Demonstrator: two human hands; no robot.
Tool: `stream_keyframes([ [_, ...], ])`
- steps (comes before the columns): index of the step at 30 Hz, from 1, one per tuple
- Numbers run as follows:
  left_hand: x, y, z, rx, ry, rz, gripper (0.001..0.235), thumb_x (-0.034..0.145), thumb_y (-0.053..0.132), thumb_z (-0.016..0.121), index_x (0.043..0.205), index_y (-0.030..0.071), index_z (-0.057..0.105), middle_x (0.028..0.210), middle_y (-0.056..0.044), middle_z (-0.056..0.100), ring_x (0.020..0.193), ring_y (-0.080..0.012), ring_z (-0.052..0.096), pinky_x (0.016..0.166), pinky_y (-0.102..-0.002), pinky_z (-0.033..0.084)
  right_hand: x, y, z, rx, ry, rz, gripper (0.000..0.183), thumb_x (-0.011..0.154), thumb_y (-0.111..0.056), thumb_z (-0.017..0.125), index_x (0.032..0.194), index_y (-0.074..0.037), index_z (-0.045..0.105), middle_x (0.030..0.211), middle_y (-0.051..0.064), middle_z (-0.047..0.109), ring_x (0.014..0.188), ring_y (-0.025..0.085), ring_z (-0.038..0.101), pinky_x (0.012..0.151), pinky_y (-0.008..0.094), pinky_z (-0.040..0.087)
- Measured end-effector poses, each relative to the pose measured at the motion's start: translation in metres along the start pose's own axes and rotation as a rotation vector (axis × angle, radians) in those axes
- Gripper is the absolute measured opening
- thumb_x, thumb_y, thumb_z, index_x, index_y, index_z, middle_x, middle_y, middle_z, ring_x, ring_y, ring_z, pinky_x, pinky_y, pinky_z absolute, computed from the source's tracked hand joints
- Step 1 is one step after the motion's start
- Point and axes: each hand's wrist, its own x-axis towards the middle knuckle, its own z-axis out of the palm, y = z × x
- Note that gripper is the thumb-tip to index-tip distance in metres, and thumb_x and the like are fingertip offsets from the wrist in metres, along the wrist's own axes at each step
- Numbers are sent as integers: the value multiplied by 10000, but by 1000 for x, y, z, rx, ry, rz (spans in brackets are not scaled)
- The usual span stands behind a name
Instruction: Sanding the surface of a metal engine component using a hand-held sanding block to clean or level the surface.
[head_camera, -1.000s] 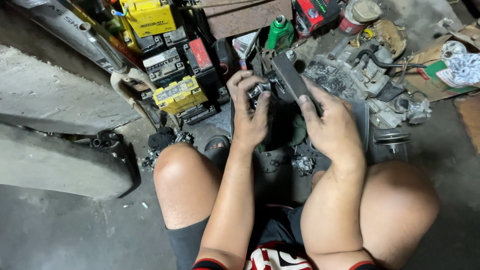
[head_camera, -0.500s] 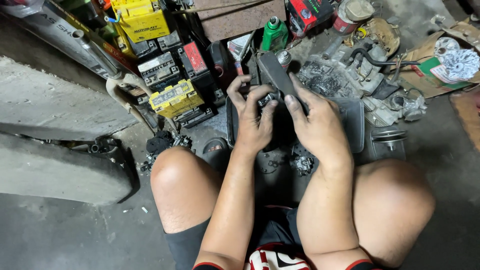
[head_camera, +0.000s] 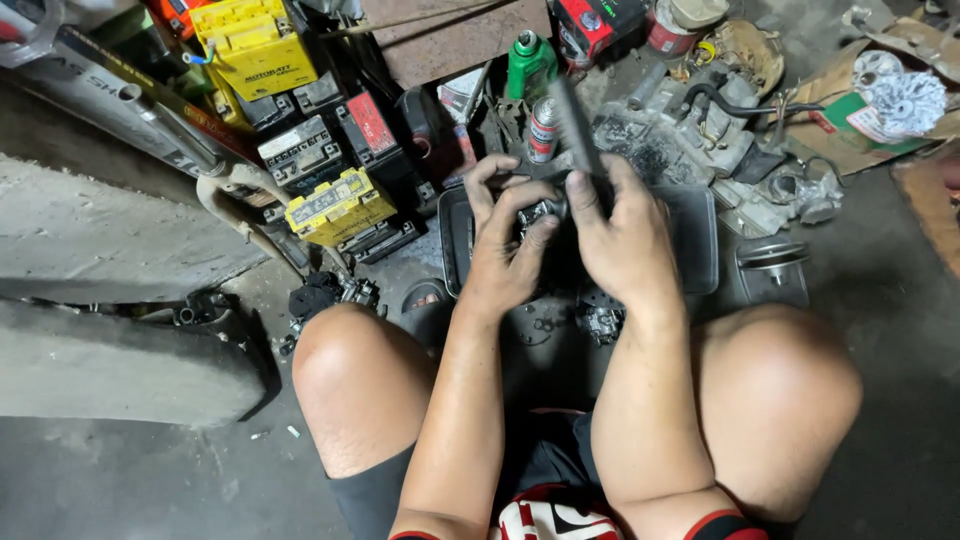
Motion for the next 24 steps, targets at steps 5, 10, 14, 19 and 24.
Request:
stream_keyframes([
  [5,4,6,-5,-35,-32,8,202,983,344,671,1147,227,677,1330,-125,374,1218,-332,526,1130,-491,416,18,44,21,151,12,88,369,998,-505,665,999,-143,735,798,92,678,825,285,681,717,424,542],
  [10,7,5,-9,-48,-58,14,259,934,357,731,1158,228,719,1351,-154,392,1248,-374,562,1141,-525,410,19,51,30,418,41,-14,179,993,-237,744,891,-96,705,642,30,571,628,112,565,546,278,465],
  [14,6,1,-8,-21,-52,24,629,917,473,727,1435,192,508,1410,-132,382,1413,-356,350,1226,-537,301,13,43,27,594,109,-128,188,987,-166,753,1099,-27,696,807,44,675,714,72,605,587,208,485],
  [19,7,8,-14,-108,-43,-218,1169,803,753,701,1609,168,89,1600,-275,146,1441,-494,218,1149,-739,265,14,45,30,605,181,-282,288,976,-189,772,1177,-7,678,1097,115,734,970,143,691,861,313,575],
  [24,16,40,-8,-655,57,-634,812,991,678,416,1614,228,153,1597,-405,106,1402,-640,225,1060,-768,318,15,42,29,663,96,-372,365,979,-333,727,1138,-7,683,1074,145,711,1014,175,680,902,348,559],
])
